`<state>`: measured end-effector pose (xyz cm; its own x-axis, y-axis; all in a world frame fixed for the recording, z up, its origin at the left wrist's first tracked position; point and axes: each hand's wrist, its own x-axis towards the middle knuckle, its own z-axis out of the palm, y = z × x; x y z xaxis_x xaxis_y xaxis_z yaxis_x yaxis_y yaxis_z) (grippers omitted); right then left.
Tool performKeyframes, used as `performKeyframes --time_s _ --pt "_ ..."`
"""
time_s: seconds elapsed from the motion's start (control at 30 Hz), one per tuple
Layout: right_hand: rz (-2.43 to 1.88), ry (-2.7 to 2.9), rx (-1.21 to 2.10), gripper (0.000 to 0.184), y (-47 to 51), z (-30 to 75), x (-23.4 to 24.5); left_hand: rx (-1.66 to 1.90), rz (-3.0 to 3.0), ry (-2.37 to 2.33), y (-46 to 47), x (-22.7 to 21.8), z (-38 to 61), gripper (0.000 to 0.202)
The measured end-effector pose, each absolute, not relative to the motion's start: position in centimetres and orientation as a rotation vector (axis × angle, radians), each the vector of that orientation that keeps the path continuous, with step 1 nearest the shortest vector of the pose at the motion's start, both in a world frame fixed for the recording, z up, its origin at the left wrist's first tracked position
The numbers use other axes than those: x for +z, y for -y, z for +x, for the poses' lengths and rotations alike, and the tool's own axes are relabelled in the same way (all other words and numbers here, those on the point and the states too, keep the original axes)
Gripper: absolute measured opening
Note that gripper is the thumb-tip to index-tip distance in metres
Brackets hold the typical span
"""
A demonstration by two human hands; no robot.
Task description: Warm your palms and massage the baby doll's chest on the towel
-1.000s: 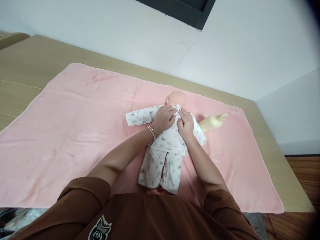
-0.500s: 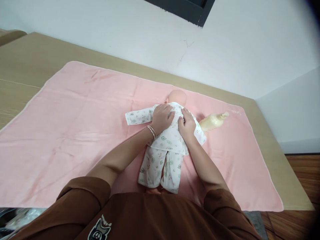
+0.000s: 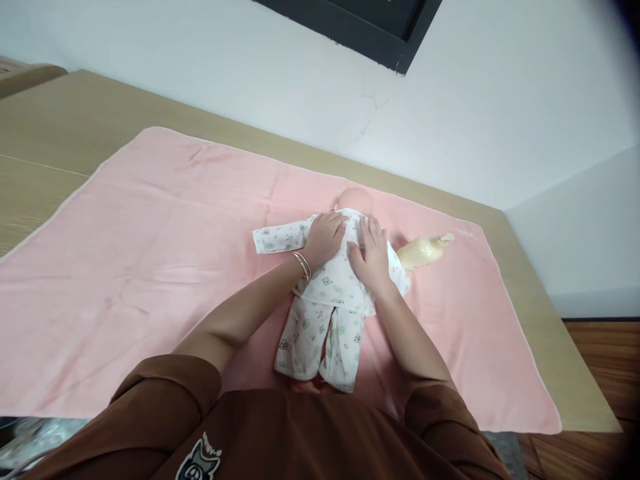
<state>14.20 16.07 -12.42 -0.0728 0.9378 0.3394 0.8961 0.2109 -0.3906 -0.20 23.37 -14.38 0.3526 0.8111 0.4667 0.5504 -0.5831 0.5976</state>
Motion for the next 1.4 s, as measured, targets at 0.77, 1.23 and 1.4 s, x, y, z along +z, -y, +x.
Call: performKeyframes --time_s 0.77,1.23,1.4 --pt "-1.548 1.945 0.113 0.044 -16.2 13.9 -13.9 0.370 2.381 -1.485 -26.5 -9.9 -8.7 0.024" --pt "-1.538 1.904 0.126 0.043 -16.3 13.9 -14.0 -0.051 2.247 -1.397 -27.7 -9.4 -12.2 0.017" --pt "-1.542 1.911 0.113 0.043 -16.2 13.9 -13.9 -0.005 2.218 -1.370 -28.1 -9.6 -12.8 0.012"
